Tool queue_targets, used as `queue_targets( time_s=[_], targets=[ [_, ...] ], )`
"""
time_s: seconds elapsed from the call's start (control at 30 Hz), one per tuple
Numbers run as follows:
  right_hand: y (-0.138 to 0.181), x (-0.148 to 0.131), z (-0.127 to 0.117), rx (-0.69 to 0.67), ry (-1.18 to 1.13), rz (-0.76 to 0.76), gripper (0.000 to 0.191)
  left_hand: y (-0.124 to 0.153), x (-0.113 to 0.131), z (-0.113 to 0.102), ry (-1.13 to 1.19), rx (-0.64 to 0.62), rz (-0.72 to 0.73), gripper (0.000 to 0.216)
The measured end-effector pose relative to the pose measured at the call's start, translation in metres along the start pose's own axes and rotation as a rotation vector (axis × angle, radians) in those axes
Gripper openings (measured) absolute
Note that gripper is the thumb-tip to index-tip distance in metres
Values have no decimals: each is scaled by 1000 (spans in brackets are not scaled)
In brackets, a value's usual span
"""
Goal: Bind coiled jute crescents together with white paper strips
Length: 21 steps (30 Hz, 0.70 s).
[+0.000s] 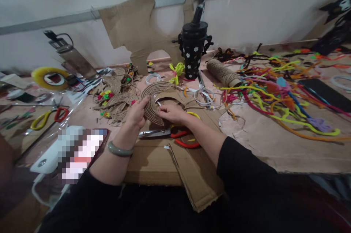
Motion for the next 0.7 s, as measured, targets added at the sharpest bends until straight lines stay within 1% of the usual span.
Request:
queue_targets(
  time_s=[0.07, 0.1, 0.17, 0.3, 0.37, 0.43, 0.5, 0.57, 0.7],
  targets=[
    [1, -1, 1, -32, -9, 13, 33, -1, 3, -1, 18, 13, 18, 35],
    [1, -1, 1, -19, -33, 25, 33, -2, 4, -1, 21, 13, 21, 34],
    [1, -3, 0, 76, -104, 53, 34, -1, 5, -1, 13, -1, -2, 31],
    [0, -6, -6, 344, -323, 113, 34, 3, 2, -1, -19, -57, -87, 28],
    [-1, -8, -9, 432, -430, 160, 32, 5, 1, 0, -36, -82, -113, 26],
    [-1, -9, -11, 481, -490, 203, 31, 7, 0, 1, -59, -110, -140, 26],
    [-1, -10, -11, 502, -513, 225, 30, 8, 1, 1, -77, -133, -152, 27],
    [-1, -9, -11, 488, -504, 224, 29, 8, 1, 1, -81, -146, -135, 25],
    [-2, -6, -8, 379, -389, 174, 32, 6, 2, 0, -102, -149, -135, 24]
  ],
)
Point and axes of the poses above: each hand's wrist, its own y-axis away from the middle knuckle, its own z-axis out of the palm, x = y × z, the point moved 1 cm from there along -y, towards the middle knuckle, and after that the axes turned 10 degrees about y, right-handed, at the moved point
